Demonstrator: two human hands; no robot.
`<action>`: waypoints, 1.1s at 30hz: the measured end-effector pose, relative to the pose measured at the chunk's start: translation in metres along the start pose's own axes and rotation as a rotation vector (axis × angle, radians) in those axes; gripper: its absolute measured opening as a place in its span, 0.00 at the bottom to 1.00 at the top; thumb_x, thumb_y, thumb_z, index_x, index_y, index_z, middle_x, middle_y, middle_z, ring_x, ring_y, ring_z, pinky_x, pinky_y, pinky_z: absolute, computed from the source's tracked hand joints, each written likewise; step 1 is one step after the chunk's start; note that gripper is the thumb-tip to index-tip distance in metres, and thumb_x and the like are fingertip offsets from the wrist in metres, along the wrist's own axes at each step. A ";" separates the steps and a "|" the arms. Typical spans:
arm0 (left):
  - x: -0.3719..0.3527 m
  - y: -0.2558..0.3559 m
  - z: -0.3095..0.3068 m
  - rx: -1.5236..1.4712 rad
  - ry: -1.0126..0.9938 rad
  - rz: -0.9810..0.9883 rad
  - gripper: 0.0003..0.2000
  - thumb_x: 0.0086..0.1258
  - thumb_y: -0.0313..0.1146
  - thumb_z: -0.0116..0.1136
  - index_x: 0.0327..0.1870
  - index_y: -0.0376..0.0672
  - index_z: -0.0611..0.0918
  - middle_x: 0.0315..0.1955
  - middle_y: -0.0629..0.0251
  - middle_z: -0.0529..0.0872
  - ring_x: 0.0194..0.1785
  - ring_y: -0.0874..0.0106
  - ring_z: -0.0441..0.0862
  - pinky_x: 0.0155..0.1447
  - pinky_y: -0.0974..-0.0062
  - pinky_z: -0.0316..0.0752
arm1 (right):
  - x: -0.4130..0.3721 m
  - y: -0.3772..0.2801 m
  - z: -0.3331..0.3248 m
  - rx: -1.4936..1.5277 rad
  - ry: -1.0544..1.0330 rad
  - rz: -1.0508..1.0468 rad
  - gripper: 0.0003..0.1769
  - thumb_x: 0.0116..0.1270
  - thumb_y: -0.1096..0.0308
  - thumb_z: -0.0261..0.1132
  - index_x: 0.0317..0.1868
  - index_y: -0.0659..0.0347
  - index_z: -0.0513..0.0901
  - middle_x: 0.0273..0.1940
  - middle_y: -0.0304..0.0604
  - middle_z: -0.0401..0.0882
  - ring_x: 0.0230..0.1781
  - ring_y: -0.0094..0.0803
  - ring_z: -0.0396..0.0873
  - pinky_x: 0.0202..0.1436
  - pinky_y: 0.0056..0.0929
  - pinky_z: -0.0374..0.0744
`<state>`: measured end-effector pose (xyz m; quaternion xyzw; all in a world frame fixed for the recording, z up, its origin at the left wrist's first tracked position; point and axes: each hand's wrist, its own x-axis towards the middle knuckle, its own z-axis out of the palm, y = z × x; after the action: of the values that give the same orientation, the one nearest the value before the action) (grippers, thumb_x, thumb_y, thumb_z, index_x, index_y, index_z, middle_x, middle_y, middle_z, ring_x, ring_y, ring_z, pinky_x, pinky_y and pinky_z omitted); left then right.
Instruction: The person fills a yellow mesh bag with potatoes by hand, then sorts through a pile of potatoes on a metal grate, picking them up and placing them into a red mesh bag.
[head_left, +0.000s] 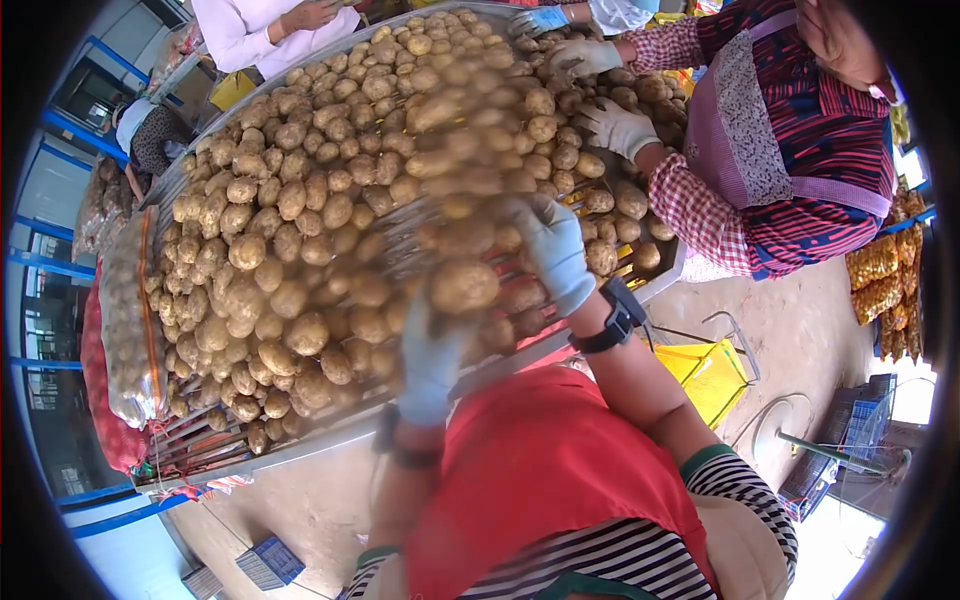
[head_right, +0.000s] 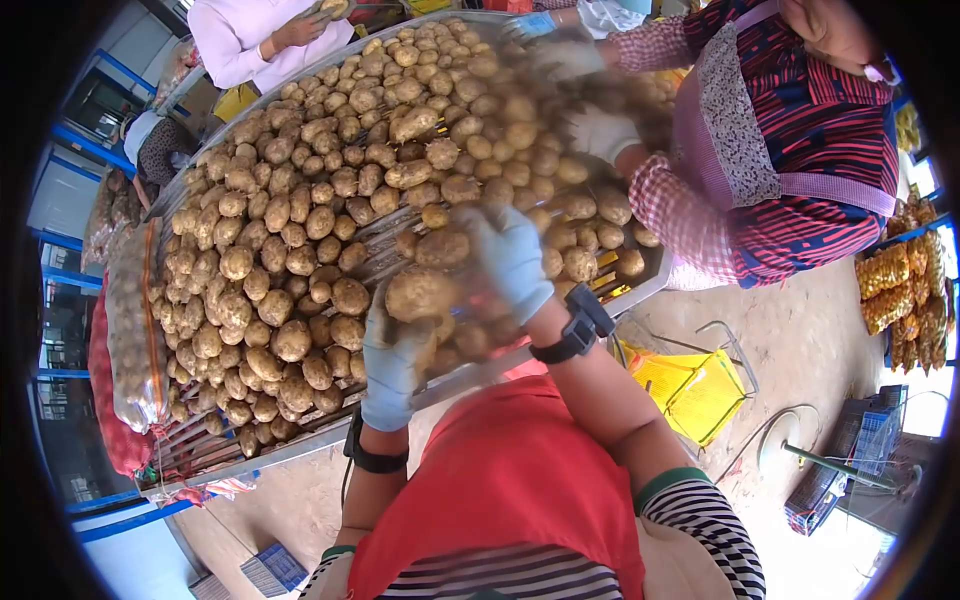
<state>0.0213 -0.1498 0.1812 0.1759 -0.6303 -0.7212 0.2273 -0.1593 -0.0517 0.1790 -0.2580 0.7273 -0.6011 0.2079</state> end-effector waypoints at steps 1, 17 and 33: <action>-0.001 -0.001 -0.003 -0.056 0.017 0.004 0.35 0.63 0.26 0.65 0.72 0.40 0.63 0.59 0.60 0.76 0.60 0.67 0.76 0.61 0.70 0.75 | 0.012 0.011 -0.005 -0.259 0.058 0.012 0.16 0.62 0.70 0.67 0.51 0.61 0.82 0.55 0.50 0.79 0.58 0.42 0.76 0.63 0.37 0.74; -0.013 -0.005 -0.008 -0.085 0.073 0.021 0.33 0.71 0.59 0.53 0.68 0.42 0.70 0.62 0.54 0.75 0.67 0.59 0.70 0.71 0.58 0.65 | -0.074 0.009 0.021 1.023 -0.418 0.508 0.22 0.76 0.59 0.54 0.63 0.64 0.70 0.47 0.43 0.79 0.45 0.30 0.80 0.47 0.29 0.81; -0.040 -0.034 -0.097 0.015 0.499 -0.078 0.26 0.76 0.51 0.46 0.64 0.39 0.72 0.60 0.55 0.78 0.60 0.60 0.77 0.62 0.60 0.71 | -0.351 0.294 -0.310 1.058 0.484 0.733 0.18 0.68 0.45 0.59 0.44 0.50 0.80 0.30 0.36 0.79 0.24 0.34 0.77 0.22 0.32 0.75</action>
<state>0.1030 -0.2046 0.1321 0.3744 -0.5527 -0.6590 0.3465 -0.1124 0.4476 -0.0527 0.2824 0.4022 -0.8070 0.3276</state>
